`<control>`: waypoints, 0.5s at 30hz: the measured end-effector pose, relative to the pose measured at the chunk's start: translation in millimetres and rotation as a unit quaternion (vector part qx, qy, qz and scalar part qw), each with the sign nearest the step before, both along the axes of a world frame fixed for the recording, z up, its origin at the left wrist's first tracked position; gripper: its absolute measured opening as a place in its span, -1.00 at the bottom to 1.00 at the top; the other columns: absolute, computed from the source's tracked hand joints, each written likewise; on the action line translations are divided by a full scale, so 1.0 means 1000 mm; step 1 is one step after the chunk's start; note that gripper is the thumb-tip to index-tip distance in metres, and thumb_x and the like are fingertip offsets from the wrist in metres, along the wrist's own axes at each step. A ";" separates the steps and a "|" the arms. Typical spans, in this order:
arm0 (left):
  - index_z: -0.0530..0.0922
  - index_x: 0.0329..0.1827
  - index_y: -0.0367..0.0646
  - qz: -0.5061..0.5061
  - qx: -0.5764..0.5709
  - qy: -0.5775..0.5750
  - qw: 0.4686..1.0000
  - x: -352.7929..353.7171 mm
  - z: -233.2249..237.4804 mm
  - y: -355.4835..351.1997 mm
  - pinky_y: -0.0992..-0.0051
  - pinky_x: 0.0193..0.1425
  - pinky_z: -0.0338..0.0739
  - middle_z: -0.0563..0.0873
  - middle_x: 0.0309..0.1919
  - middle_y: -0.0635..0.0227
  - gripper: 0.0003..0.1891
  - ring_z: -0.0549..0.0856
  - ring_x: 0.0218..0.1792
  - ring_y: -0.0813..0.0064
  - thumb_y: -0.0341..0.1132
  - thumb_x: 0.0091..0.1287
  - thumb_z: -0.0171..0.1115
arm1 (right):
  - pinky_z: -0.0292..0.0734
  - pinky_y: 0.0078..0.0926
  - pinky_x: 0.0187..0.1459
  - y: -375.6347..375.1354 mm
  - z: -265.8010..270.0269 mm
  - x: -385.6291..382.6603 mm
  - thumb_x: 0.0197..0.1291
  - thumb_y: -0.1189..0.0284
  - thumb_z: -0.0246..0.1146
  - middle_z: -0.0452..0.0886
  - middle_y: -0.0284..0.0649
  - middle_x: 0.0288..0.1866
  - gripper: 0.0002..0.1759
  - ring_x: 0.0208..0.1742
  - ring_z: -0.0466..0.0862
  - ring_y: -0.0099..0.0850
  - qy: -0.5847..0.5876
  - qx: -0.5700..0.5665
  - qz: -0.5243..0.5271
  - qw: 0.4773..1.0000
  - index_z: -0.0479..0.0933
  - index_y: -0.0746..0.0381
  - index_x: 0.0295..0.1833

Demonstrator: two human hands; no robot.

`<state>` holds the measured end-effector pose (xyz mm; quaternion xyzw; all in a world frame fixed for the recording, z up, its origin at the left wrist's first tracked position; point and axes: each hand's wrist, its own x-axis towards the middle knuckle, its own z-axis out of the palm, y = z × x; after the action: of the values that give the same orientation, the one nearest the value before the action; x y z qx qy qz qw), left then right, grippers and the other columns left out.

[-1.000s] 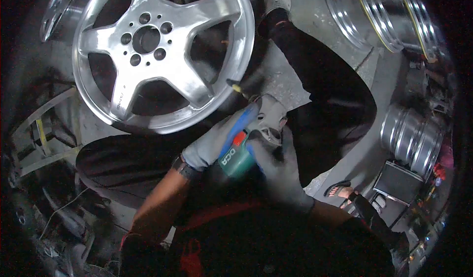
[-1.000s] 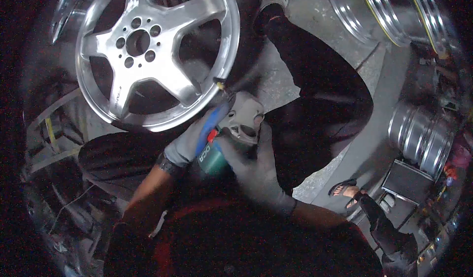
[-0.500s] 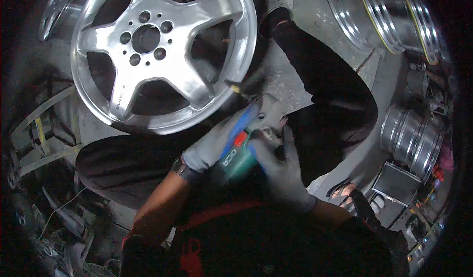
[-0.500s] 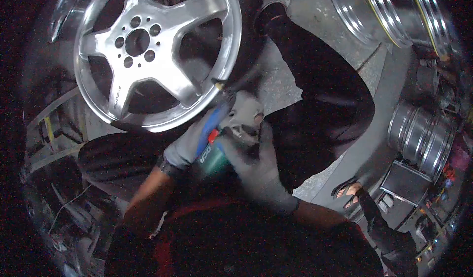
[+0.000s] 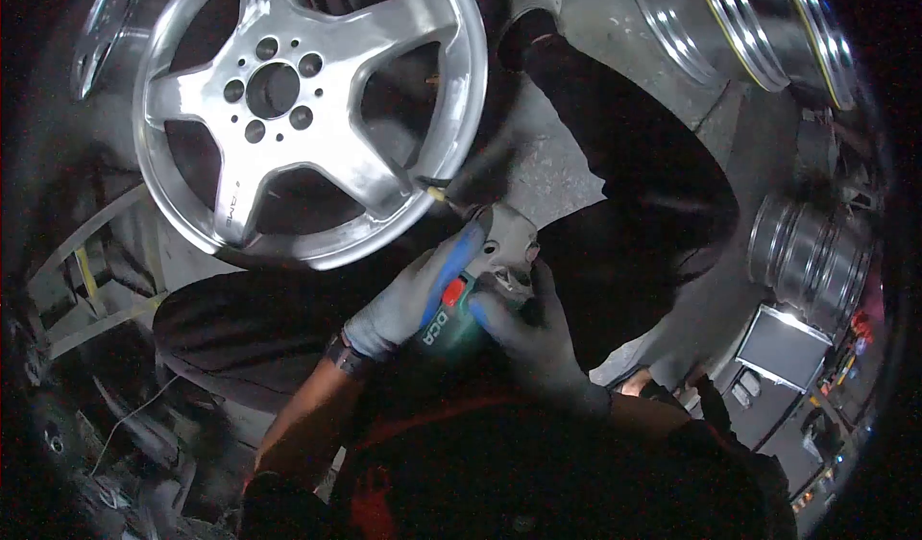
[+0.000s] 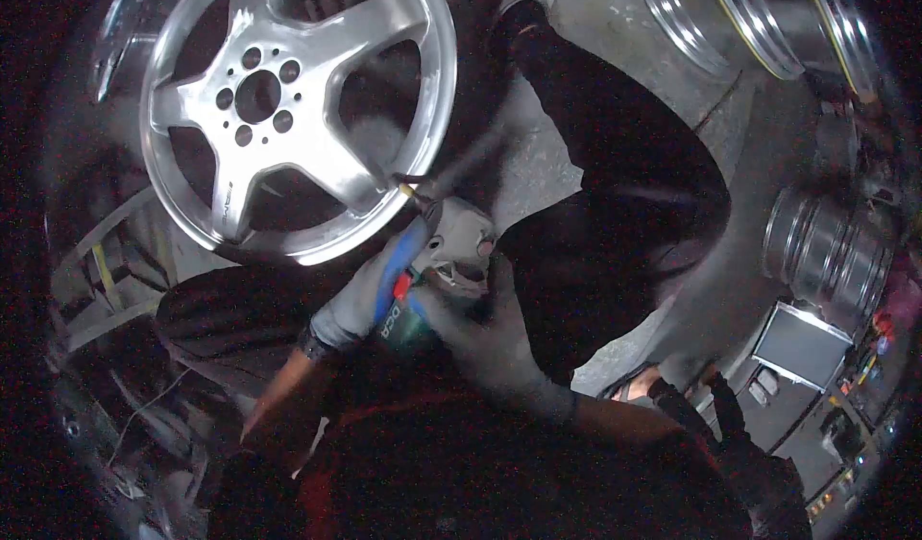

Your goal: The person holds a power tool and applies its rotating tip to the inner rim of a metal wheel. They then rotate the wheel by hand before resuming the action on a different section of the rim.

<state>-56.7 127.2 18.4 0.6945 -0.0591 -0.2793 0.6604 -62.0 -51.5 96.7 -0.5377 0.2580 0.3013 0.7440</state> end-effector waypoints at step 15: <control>0.31 0.44 -0.27 0.101 -0.116 -0.124 0.980 0.030 0.121 -0.078 0.19 0.25 0.53 0.57 0.18 -0.18 -0.33 0.63 0.21 -0.03 -0.12 0.38 0.34 | 0.40 -0.31 0.35 -0.093 0.030 0.049 0.51 0.02 0.00 0.56 -0.11 0.31 -0.35 0.27 0.58 -0.30 -0.378 -0.071 -0.162 0.909 0.42 0.35 0.39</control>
<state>-26.8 49.6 139.3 0.6449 -0.1022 -0.1136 0.7488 -13.2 -144.7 127.1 -0.6136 0.0621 -0.0679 0.7842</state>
